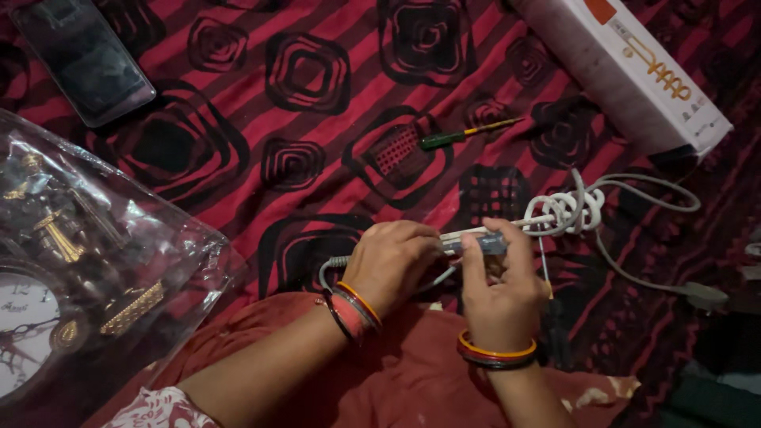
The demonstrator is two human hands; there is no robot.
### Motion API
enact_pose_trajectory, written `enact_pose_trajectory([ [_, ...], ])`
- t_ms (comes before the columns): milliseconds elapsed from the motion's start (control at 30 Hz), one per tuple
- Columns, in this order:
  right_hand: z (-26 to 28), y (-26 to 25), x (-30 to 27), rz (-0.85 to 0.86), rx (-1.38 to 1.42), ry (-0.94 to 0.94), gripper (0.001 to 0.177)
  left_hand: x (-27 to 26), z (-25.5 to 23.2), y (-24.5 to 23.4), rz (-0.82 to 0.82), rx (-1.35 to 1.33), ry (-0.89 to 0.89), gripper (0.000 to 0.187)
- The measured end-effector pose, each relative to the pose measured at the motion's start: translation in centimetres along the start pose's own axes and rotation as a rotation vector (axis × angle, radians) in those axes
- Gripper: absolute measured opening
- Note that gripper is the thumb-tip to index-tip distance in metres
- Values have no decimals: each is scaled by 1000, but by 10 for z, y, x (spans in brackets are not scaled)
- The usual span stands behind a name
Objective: The person adjusts the hands on a round analog clock face, then inserts the clock into a decorative frame with a deity figurine. They then use a screwdriver to tighten screws on an orange power adapter connected to a white cord.
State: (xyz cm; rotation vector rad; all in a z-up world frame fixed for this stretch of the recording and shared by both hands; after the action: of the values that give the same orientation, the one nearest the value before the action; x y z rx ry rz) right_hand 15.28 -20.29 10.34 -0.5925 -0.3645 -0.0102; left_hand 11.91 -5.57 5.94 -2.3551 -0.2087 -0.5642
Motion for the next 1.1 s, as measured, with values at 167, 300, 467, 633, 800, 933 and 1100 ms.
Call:
enact_pose_trajectory([
  [167,11,3,-2,-10,35,-141,28,-1,4,0,-28,-8,-49,12],
  [300,12,7,1,24,-90,-111,28,-1,8,1,-18,-26,-105,12],
  [467,22,10,5,81,11,-192,27,1,14,3,-5,-39,-164,10],
  [633,32,14,5,103,58,-270,31,4,19,5,34,-38,-212,16],
  [800,27,22,8,188,10,-171,37,6,21,5,52,-37,-223,19],
  [933,30,26,10,246,34,-165,38,9,22,5,60,-39,-241,21],
  [1100,35,26,13,290,103,-138,39,8,26,9,102,-24,-268,18],
])
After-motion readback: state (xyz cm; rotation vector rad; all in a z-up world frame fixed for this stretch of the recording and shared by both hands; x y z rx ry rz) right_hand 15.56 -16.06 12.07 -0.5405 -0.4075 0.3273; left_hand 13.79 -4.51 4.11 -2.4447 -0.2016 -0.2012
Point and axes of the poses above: each hand's wrist, its own x-axis towards the middle knuckle, its own y-axis out of the palm, z = x × y, the point moved 9 cm from there along x, towards the middle knuckle
